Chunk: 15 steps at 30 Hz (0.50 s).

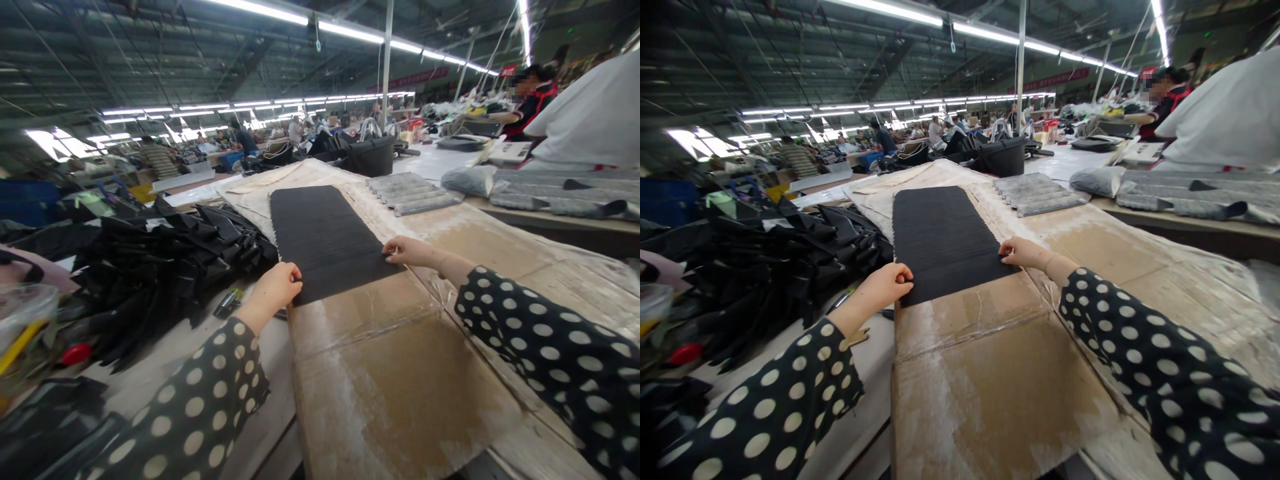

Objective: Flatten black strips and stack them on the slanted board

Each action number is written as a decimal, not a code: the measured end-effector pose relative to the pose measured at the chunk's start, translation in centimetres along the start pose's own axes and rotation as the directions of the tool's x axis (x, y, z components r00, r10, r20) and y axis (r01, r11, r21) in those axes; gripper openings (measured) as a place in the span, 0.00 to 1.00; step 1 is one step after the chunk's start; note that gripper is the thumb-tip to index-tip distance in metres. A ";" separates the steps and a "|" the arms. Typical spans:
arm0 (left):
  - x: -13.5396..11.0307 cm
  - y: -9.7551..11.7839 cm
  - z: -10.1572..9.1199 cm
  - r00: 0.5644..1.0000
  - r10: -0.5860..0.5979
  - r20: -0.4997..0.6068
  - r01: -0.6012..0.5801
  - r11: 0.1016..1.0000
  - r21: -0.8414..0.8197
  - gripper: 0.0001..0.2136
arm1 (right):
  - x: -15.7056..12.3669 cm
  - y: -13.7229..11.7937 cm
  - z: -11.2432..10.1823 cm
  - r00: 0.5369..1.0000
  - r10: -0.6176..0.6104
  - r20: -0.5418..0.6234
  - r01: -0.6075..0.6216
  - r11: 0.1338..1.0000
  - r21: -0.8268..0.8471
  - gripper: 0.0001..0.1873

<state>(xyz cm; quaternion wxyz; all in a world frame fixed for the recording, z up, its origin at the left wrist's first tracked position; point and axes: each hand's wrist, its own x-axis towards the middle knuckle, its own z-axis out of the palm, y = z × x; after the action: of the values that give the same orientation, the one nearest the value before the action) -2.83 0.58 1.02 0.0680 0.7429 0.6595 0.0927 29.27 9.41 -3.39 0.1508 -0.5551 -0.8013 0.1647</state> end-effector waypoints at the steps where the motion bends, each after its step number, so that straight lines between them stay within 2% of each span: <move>1: 0.1 0.0 0.0 1.000 0.003 0.004 -0.003 1.000 0.009 0.05 | 0.1 -0.1 -0.2 1.000 0.004 0.017 -0.004 1.000 0.005 0.09; 7: 0.2 0.6 0.0 1.000 0.003 0.015 -0.004 1.000 0.021 0.04 | 0.0 -0.4 -0.2 0.998 0.031 0.049 -0.032 0.999 0.033 0.06; 12: -0.2 0.9 -0.2 0.998 -0.061 0.016 0.061 0.998 -0.016 0.10 | -0.4 -0.1 0.1 0.997 0.059 0.046 -0.063 0.994 0.089 0.12; 15: -0.2 0.8 -0.1 0.998 -0.061 0.018 0.061 0.998 -0.014 0.07 | -0.4 0.0 0.0 0.994 0.089 0.069 -0.096 0.989 0.108 0.08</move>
<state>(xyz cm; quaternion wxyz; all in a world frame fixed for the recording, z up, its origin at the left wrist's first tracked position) -2.11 0.25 1.27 0.0819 0.7227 0.6805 0.0888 29.37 9.00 -3.44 0.1480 -0.5768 -0.7686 0.2336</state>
